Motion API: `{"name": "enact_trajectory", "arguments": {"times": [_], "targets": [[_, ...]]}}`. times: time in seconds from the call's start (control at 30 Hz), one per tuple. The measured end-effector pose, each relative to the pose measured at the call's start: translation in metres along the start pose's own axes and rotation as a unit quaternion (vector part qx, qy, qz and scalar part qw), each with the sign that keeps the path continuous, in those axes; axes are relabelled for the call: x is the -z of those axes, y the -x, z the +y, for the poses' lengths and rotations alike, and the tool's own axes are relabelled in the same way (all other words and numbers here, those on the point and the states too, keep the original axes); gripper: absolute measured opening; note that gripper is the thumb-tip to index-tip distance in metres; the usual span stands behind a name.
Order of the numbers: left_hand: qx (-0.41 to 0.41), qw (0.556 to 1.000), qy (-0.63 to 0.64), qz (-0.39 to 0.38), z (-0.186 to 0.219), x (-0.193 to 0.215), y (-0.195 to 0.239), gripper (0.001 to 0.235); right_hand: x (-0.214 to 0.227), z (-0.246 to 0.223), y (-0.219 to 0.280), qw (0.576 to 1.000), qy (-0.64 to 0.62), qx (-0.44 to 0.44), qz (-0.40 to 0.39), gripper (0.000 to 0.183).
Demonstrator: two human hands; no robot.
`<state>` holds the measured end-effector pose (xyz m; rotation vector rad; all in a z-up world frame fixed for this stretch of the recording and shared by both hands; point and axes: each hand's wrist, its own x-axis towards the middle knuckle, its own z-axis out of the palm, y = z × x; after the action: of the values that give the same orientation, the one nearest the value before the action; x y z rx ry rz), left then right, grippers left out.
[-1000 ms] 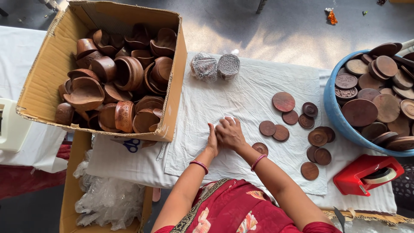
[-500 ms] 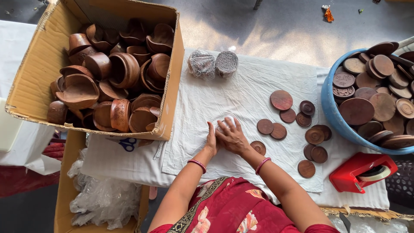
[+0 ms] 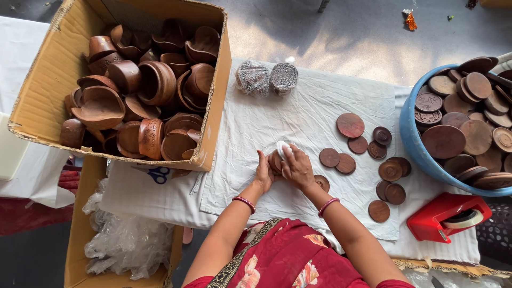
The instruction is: The person sits at a table and wipes small, round wooden items with a white cloth. They pick up each item, rub it with the cloth, and place it back on the table. A cardboard box and a blue bowl filled with similar wooden items are visible nearby.
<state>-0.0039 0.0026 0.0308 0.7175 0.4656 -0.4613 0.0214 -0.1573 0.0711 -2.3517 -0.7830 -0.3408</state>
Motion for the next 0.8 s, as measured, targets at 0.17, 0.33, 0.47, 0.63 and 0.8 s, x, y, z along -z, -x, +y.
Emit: {"name": "enact_trajectory", "arguments": {"times": [0.17,0.33,0.47,0.63,0.8], "targets": [[-0.019,1.0,0.005,0.01,-0.039,0.04,-0.042,0.109,0.011,-0.033,-0.014,0.978,0.167,0.124,-0.026,0.047],[-0.036,0.998,0.046,0.027,-0.03,0.037,-0.034,0.11,-0.01,-0.046,-0.051,0.978,0.169,0.078,-0.093,0.022],[0.0,1.0,0.018,0.005,0.0,-0.001,0.0,0.111,-0.016,-0.026,-0.063,0.972,0.056,-0.15,-0.17,0.022],[0.004,1.0,0.017,0.005,-0.002,0.001,-0.002,0.111,-0.004,-0.002,-0.021,0.984,-0.033,-0.165,-0.061,0.033],[-0.007,0.999,0.029,-0.021,-0.034,0.035,-0.036,0.111,0.014,-0.027,-0.009,0.983,0.138,0.122,-0.02,0.048]]}}
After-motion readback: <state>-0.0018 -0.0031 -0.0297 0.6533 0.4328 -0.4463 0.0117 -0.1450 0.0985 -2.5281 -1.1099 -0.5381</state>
